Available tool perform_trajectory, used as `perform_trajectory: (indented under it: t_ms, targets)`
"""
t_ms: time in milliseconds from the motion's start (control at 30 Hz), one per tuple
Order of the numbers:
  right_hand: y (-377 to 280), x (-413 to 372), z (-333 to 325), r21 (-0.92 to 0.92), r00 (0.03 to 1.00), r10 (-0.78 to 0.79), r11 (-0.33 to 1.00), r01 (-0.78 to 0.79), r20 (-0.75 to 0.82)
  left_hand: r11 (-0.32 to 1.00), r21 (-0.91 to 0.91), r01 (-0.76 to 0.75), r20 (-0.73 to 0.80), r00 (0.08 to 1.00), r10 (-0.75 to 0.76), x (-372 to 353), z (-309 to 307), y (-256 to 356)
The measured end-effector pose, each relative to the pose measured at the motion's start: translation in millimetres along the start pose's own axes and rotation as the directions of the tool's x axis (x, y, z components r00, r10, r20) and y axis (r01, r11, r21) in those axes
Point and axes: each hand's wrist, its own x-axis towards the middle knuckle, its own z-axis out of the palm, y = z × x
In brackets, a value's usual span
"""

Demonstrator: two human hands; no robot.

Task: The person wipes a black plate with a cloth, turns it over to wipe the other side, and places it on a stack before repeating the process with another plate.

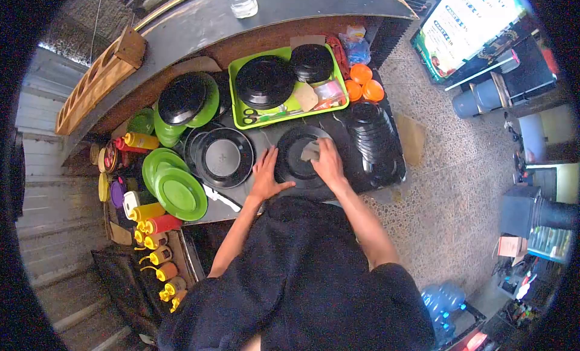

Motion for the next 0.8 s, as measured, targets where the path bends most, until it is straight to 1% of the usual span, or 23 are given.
perform_trajectory:
  t_ms: [33, 67, 133, 167, 233, 267, 300, 367, 433, 500, 567, 633, 700, 767, 800]
  targets:
    - [2, -2, 9, -0.064, 0.998, -0.059, 0.996, 0.06, 0.017, 1.0, 0.002, -0.006, -0.008, 1.0, 0.006, 0, 1, 0]
    - [6, -1, 17, -0.062, 0.998, -0.06, 0.996, 0.062, 0.021, 1.0, 0.002, -0.011, -0.019, 1.0, 0.011, 0, 3, -1]
    - [9, 3, 27, -0.161, 0.993, -0.102, 0.981, 0.109, 0.055, 1.0, 0.003, 0.001, -0.007, 1.0, -0.001, 1, 3, 0]
    - [11, 6, 33, -0.158, 0.993, -0.101, 0.981, 0.11, 0.064, 1.0, 0.005, 0.009, 0.007, 1.0, -0.009, 1, 4, 0]
    - [8, 18, 41, -0.005, 0.993, -0.116, 0.993, 0.116, 0.001, 1.0, -0.009, 0.019, 0.012, 1.0, -0.019, 1, 2, 1]
    - [4, 23, 47, 0.116, 0.997, -0.071, 0.991, 0.073, -0.029, 1.0, -0.021, 0.02, 0.014, 1.0, -0.019, 1, 1, 1]
    - [-4, 27, 47, 0.118, 0.997, -0.07, 0.99, 0.072, -0.021, 0.999, -0.022, 0.027, 0.016, 1.0, -0.027, 1, 0, 3]
    - [-18, 34, 49, 0.298, 0.994, -0.113, 0.949, 0.104, 0.014, 0.999, -0.038, 0.022, 0.008, 1.0, -0.022, 1, -1, 4]
    - [-19, 35, 56, 0.293, 0.99, -0.138, 0.949, 0.121, 0.04, 0.999, -0.033, 0.018, -0.004, 1.0, -0.019, 2, 2, 1]
    - [-22, 35, 56, 0.384, 0.959, -0.197, 0.917, 0.106, 0.204, 1.0, -0.028, 0.005, -0.015, 1.0, -0.006, 2, 5, -1]
    - [-26, 25, 47, 0.411, 0.955, -0.191, 0.908, 0.083, 0.229, 1.0, -0.028, 0.01, -0.024, 1.0, -0.011, 1, 7, -3]
    - [-20, 18, 43, 0.499, 0.902, -0.225, 0.866, 0.013, 0.368, 1.0, -0.026, -0.003, -0.034, 0.999, 0.002, 0, 8, -4]
    - [-9, 8, 43, 0.486, 0.889, -0.258, 0.873, 0.047, 0.378, 1.0, -0.023, -0.009, -0.05, 0.999, 0.008, -1, 9, -4]
    - [4, 1, 39, 0.442, 0.811, -0.161, 0.887, -0.131, 0.563, 1.0, -0.006, -0.003, -0.042, 0.999, 0.003, -2, 8, -3]
    - [8, 4, 32, 0.369, 0.778, -0.117, 0.916, -0.155, 0.617, 1.0, -0.005, -0.002, -0.046, 0.999, 0.002, -2, 9, -3]
